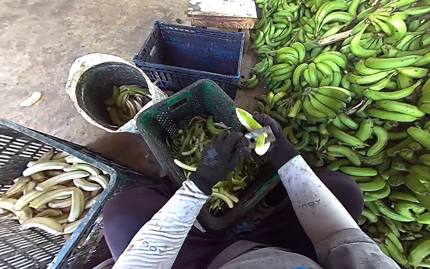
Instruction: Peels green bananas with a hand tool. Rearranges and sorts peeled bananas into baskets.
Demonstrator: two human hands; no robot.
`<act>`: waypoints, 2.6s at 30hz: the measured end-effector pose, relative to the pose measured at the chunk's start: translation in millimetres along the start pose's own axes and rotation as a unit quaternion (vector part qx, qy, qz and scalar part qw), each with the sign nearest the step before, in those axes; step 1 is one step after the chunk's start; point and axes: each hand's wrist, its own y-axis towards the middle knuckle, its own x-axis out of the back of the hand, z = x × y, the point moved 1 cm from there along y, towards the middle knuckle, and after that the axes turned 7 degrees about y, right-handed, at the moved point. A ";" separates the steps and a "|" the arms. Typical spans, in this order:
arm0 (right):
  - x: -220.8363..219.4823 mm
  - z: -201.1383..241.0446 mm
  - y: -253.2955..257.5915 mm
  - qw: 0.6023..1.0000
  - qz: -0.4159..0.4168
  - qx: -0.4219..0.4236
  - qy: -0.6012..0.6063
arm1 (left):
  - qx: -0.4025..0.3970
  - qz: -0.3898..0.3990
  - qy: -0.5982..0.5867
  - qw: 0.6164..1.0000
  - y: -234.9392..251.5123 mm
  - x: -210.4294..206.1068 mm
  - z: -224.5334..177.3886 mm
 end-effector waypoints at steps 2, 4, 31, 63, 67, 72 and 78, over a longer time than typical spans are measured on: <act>-11.2 -6.2 -7.0 0.999 -0.002 0.030 -0.041 | 0.076 0.001 0.023 0.997 6.9 4.4 7.8; -18.6 -9.6 -5.1 0.999 0.028 -0.022 -0.029 | 0.143 -0.017 0.056 0.988 12.9 12.4 17.4; 11.8 -17.5 -6.7 0.933 -0.201 0.072 -0.290 | 0.247 0.099 0.114 0.957 -21.5 87.7 39.8; 35.4 -148.2 107.6 0.406 0.092 -0.202 -0.886 | 0.180 0.507 0.081 0.839 -33.0 62.4 7.3; 6.8 -131.0 89.6 0.615 0.063 -0.224 -0.753 | 0.234 0.485 0.051 0.841 -32.3 66.4 11.8; -20.0 -63.4 53.0 0.840 0.066 -0.124 -0.524 | 0.253 0.471 0.066 0.842 -36.6 57.0 23.1; -80.8 13.5 -6.4 0.940 0.106 0.015 -0.323 | 0.275 0.434 0.092 0.853 -41.4 49.3 36.1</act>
